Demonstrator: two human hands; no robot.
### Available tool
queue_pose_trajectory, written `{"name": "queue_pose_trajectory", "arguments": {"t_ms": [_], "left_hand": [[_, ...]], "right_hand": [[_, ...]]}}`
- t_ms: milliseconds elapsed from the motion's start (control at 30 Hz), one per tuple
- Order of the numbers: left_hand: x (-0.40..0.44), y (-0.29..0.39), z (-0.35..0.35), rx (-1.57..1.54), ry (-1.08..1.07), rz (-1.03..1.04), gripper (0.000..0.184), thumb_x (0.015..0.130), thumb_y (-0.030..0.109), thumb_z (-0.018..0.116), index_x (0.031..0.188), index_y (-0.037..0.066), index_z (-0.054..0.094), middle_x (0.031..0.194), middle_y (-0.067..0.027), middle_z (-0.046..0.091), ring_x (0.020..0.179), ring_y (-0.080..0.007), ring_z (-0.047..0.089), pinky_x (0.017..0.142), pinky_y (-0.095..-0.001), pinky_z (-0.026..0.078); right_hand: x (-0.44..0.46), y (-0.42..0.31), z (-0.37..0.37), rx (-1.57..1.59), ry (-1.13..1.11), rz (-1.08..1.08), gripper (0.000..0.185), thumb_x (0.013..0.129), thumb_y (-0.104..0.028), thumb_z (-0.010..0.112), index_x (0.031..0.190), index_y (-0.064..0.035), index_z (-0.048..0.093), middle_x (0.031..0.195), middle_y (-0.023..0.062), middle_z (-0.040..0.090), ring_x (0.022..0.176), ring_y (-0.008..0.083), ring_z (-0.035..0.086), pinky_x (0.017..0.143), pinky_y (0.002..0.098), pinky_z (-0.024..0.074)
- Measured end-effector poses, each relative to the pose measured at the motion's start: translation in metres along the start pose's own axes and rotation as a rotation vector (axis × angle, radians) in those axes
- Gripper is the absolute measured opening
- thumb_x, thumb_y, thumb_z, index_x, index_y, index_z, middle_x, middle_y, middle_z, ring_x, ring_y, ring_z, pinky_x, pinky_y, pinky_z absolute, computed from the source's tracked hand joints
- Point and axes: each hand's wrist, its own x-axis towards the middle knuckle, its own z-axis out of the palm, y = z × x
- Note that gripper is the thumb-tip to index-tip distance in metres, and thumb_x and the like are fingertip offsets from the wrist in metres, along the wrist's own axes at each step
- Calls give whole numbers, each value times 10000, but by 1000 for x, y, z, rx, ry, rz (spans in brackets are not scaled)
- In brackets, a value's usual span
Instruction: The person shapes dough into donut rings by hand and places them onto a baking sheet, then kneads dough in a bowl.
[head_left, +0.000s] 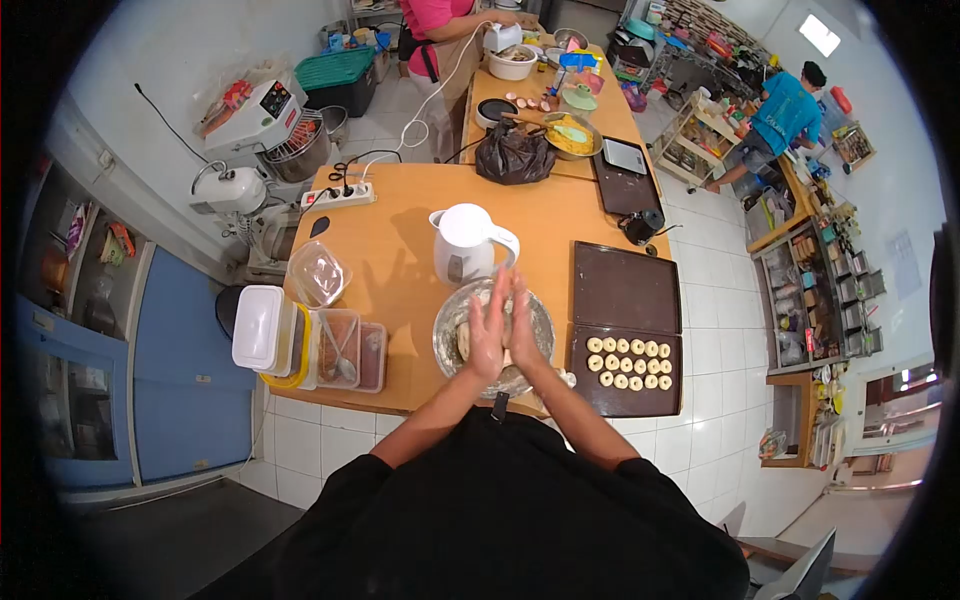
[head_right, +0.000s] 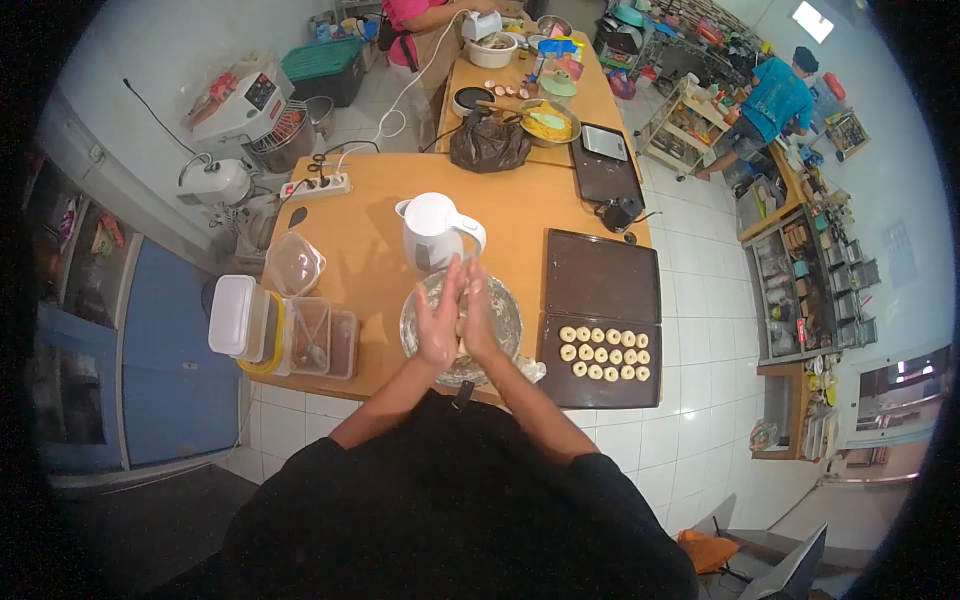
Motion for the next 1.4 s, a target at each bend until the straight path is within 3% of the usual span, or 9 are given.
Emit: {"name": "queue_pose_trajectory", "arguments": {"t_ms": [167,267,367,467,567,633,767,1367,1400], "left_hand": [[5,-45,-25,-70,164,-80,795,987,655,201,1574,167,-23,1638,-112,-58,1509,-257,9,1207,-410,23],[29,-30,-42,-139,288,-13,778,966,696,159,1580,232,42,1627,-117,97,1498,-279,79,1199,-459,88],[7,-4,-12,-46,91,-3,790,961,705,139,1581,223,54,1627,-109,105,1498,-280,79,1196,-464,79],[-7,-33,-14,85,96,-60,854,924,761,140,1581,219,79,1620,-124,116,1489,-285,110,1195,-470,71],[14,-52,-34,89,194,-139,862,918,770,149,1579,218,108,1613,-132,142,1477,-296,154,1193,-475,102],[37,-16,-28,-404,411,-270,814,944,733,127,1577,221,132,1605,-138,175,1479,-280,157,1194,-459,124],[6,-16,1,166,64,-165,815,955,712,99,1578,186,112,1630,-119,100,1502,-248,74,1203,-430,73],[26,-20,-32,165,185,-241,740,1029,553,131,1558,40,65,1640,-96,10,1504,-214,-30,1202,-408,-45],[29,-7,-22,244,87,-52,743,1028,554,129,1557,36,70,1640,-96,17,1504,-214,-31,1201,-411,-47]], "right_hand": [[12,13,-2,-262,46,-121,708,1042,-503,172,1548,-13,103,1623,161,89,1495,328,77,1202,436,92],[4,10,17,-228,33,2,706,1045,-489,237,1549,-16,93,1618,176,92,1492,330,98,1199,435,111],[1,7,18,-209,31,93,710,1047,-480,280,1551,-18,86,1614,185,94,1489,332,112,1197,434,123],[20,-19,2,383,168,153,724,1035,-531,260,1559,-56,105,1615,177,83,1490,295,112,1198,418,126],[8,-20,10,285,76,75,722,1031,-541,236,1560,-75,78,1617,160,53,1492,285,81,1197,421,100],[-3,-12,19,224,25,60,721,1029,-548,220,1560,-87,61,1619,148,34,1492,279,61,1196,422,83],[4,-2,-6,287,58,163,720,1024,-561,188,1562,-112,26,1623,125,-6,1494,266,20,1195,425,48],[1,-8,11,268,77,-7,752,998,-620,72,1564,-149,-82,1636,54,-120,1500,232,-104,1190,436,-65],[-1,-4,12,267,68,1,760,996,-623,69,1563,-140,-81,1636,55,-117,1501,234,-102,1190,436,-66]]}}
